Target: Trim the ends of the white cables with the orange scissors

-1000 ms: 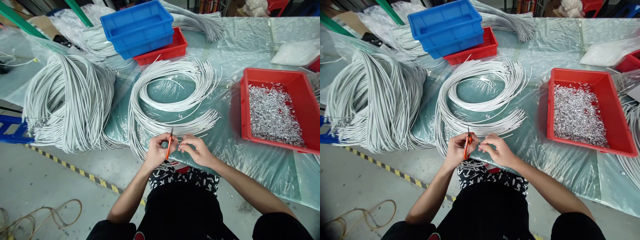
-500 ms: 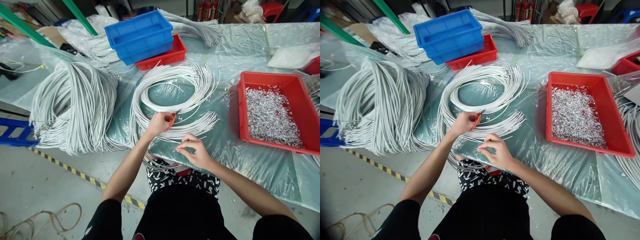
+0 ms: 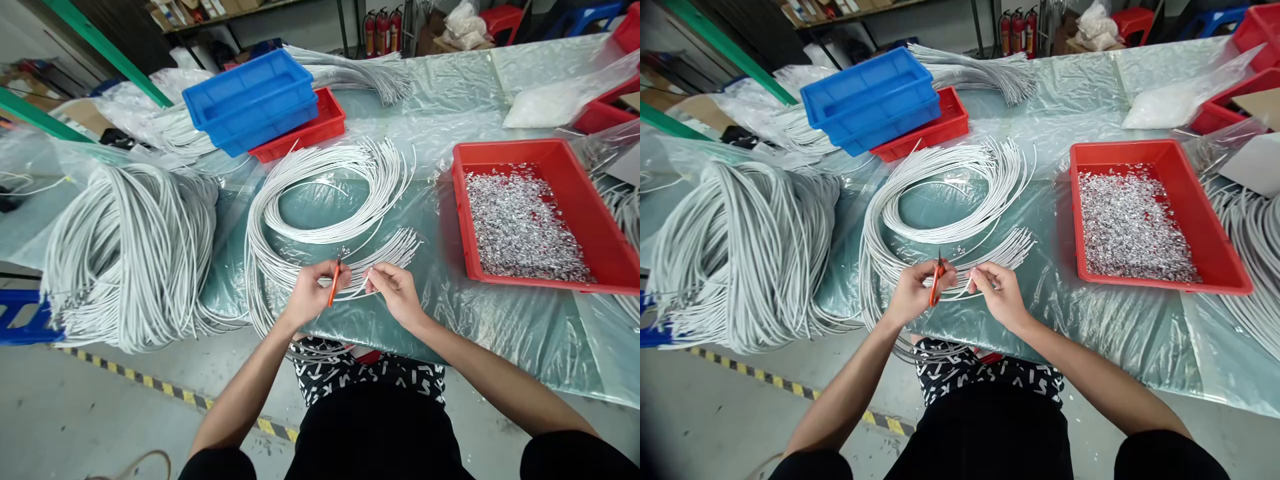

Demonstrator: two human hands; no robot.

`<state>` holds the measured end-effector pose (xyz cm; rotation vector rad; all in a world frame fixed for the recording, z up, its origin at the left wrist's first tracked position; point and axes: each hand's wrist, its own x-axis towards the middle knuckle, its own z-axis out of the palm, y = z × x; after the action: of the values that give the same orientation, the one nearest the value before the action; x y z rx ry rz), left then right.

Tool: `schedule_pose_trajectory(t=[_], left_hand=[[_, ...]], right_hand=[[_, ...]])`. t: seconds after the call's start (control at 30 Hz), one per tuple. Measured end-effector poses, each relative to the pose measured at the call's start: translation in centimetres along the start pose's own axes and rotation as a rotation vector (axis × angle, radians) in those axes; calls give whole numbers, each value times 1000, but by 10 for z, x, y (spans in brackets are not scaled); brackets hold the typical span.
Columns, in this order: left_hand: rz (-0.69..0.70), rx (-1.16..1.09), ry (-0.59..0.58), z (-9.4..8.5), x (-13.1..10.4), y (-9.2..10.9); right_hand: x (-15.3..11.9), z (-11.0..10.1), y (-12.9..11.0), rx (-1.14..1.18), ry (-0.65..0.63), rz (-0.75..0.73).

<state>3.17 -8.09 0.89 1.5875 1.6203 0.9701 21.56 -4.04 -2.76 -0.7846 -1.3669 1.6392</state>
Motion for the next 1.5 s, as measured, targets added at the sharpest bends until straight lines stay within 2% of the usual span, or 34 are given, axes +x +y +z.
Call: schedule_pose_trajectory(t=[0.1,0.2,0.3,0.4,0.47,0.57,0.63,0.77,0.87,0.93,1.03,1.17,1.27,1.37,1.5], left_hand=[[52,73,-65,7,-19,3],[133,203,-58,10,-26,-3],[232,284,-25,6,-30,-7],[289,290,40,-5,-39,-5],[304,261,19,-15,-49,0],[350,272,-200,-26,-64,8],[381,390,-375,-27,-75,9],[432,741,-602,-13,-98,-5],[492,1003,-667,2,-114,-23],[516,1103,-665,10,-121,-35],[557,1114,-610,16,-124,-46],[634,959,-516,13,-119,-48],[647,787,-469,10,-117,-42],[589,607,-440,10,-120,-34],[413,322,-405,7,-121,-21]], right_hand=[[4,-1,4,52,16,53],[7,-2,6,56,20,82],[11,-8,0,5,-53,57],[17,-22,-12,-216,-165,-60],[21,-33,-19,-469,-265,-138],[24,-48,-25,-815,-480,-180],[24,-52,-24,-957,-555,-204],[21,-50,-19,-1060,-593,-248],[20,-48,-19,-1075,-589,-257],[20,-49,-21,-1035,-593,-257],[23,-51,-27,-866,-599,-247],[25,-48,-31,-535,-571,-144],[23,-36,-23,-260,-515,-78],[17,-20,-10,3,-440,15],[9,-4,4,201,-343,106]])
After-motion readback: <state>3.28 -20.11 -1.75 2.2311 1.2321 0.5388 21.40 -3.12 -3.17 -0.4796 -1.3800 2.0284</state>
